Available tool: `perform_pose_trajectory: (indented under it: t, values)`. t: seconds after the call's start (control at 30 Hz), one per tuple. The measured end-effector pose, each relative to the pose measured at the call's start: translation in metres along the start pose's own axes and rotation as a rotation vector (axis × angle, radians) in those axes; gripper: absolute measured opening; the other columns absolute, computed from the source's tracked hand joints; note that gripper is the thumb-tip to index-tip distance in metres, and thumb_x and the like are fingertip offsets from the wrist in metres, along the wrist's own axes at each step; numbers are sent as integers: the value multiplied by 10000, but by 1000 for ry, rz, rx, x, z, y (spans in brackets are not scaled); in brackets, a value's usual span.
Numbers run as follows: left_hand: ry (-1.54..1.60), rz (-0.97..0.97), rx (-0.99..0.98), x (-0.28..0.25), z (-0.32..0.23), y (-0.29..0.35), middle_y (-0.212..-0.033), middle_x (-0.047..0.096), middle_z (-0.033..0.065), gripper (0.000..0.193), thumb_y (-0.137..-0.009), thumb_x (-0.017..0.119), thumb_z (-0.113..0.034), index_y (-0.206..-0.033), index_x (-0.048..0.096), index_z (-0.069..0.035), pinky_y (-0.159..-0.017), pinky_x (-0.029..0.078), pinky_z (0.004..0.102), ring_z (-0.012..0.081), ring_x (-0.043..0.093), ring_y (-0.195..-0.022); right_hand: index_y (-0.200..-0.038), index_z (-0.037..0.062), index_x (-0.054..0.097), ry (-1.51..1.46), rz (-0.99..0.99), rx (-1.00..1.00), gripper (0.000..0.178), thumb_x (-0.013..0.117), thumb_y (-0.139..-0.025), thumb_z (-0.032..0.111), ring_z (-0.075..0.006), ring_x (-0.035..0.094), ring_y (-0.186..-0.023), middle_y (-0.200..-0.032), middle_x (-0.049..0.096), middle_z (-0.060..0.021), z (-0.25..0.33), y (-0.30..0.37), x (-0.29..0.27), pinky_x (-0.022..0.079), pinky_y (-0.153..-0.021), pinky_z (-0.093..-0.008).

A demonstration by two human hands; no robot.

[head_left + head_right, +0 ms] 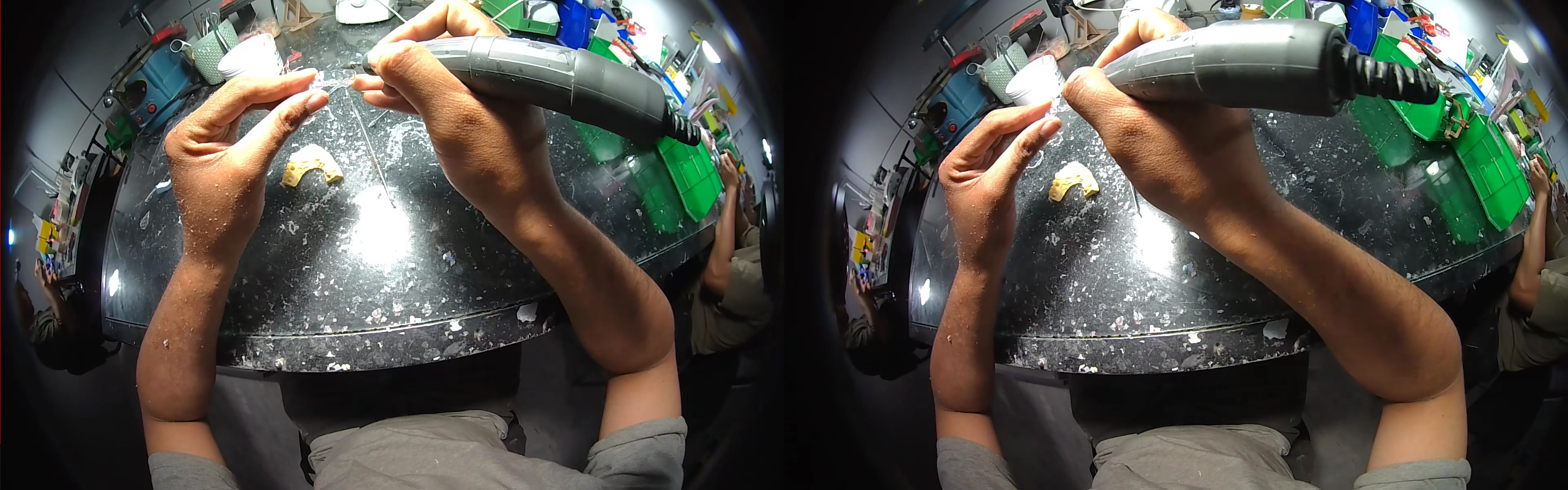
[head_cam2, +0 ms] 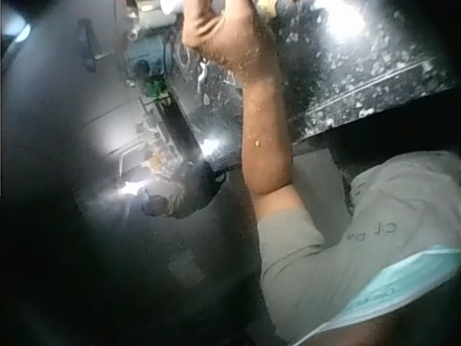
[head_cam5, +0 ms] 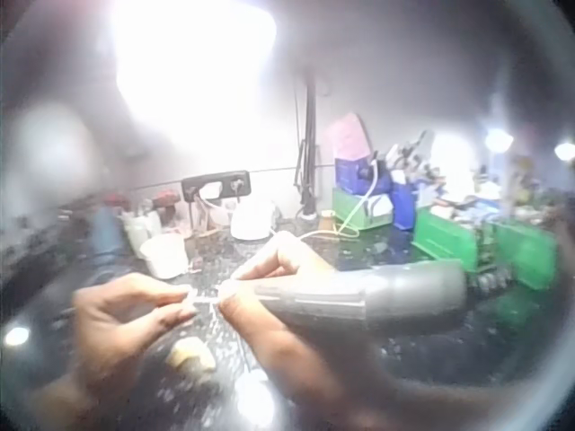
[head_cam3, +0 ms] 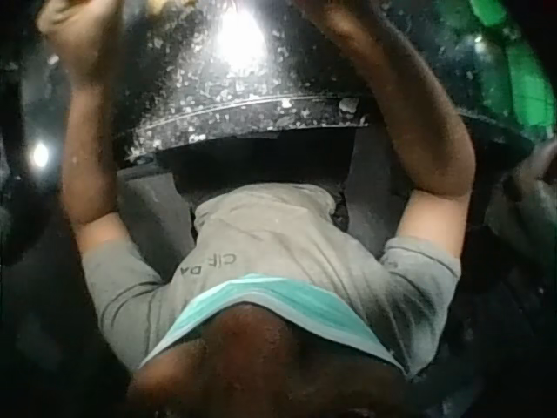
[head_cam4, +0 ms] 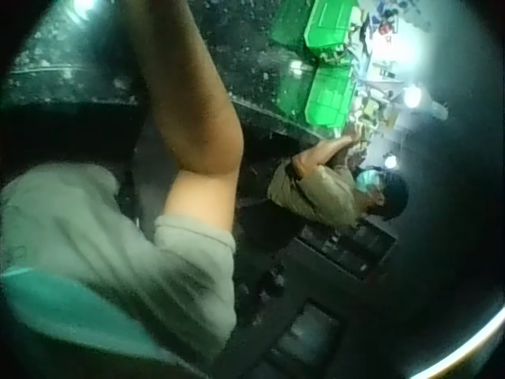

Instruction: Using a dental micromotor to trim and finish a clear orthodontic retainer.

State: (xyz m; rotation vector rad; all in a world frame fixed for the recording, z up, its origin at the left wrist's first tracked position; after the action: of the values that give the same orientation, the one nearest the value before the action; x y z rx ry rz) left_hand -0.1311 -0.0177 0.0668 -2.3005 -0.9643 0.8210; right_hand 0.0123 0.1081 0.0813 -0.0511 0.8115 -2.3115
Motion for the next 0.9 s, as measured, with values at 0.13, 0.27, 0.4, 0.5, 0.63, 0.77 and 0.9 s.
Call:
perform_pose_trajectory:
  t: [0.13, 0.27, 0.4, 0.5, 0.63, 0.77, 0.9]
  values:
    - [3, 0, -8, -1, 0, 0, -1010, 759, 74, 175, -852, 772, -31, -1027, 768, -31, -912, 530, 275, 126, 691, -963, -927, 30, 582, 54, -13, -10, 116, 680, -903, 88, -125, 579, -795, -831, 606, -62, 11, 3, 0, 477, -726, -287]
    - [-27, 19, 18, 0, -1, 1, -1017, 744, 71, 183, -877, 755, -49, -1057, 752, -15, -919, 533, 267, 125, 686, -977, -922, 31, 581, 110, -1, -35, 115, 679, -901, 88, -123, 579, -804, -846, 606, -68, 1, -1, -3, 475, -728, -288]
    - [-45, 41, 34, 0, 0, 1, -1021, 728, 67, 195, -901, 737, -60, -1086, 737, 2, -924, 537, 259, 126, 682, -991, -931, 25, 588, 134, -11, -109, 110, 676, -913, 89, -124, 585, -783, -831, 612, -60, -2, -1, -2, 485, -720, -290]
    - [-14, 44, 21, 0, 1, 1, -1021, 726, 64, 191, -900, 736, -55, -1083, 738, 1, -925, 532, 260, 124, 678, -990, -935, 24, 590, 114, -2, -108, 112, 677, -916, 92, -123, 587, -785, -834, 615, -60, -3, -1, -1, 486, -721, -289]
    - [-30, 14, 25, -1, 0, 0, -1008, 759, 68, 187, -845, 781, -41, -1031, 770, -38, -905, 533, 282, 127, 693, -961, -940, 22, 592, 90, 10, -107, 114, 678, -919, 95, -123, 590, -787, -838, 618, -61, -3, -2, -1, 487, -722, -288]
    - [-46, 16, 53, 2, -3, 1, -998, 761, 64, 189, -833, 794, -49, -1022, 775, -46, -891, 534, 278, 126, 696, -942, -945, 20, 594, 74, 18, -104, 117, 678, -922, 98, -122, 592, -789, -842, 621, -62, -5, -3, -1, 489, -723, -287]
    - [-52, 16, 64, 2, -3, 1, -989, 762, 58, 189, -825, 802, -49, -1012, 778, -52, -885, 534, 275, 124, 696, -931, -950, 18, 597, 55, 26, -98, 119, 679, -925, 101, -121, 594, -792, -845, 624, -64, -7, -3, -1, 490, -723, -286]
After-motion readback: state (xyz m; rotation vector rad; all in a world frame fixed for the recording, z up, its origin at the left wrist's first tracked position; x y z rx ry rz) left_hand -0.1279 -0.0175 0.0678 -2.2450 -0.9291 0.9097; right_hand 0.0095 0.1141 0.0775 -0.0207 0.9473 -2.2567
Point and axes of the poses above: each hand's wrist, its own y-axis away from the middle knuckle, its own x-axis out of the palm, z = x × y, the point moved 6 cm from there along -y, towards the middle knuckle
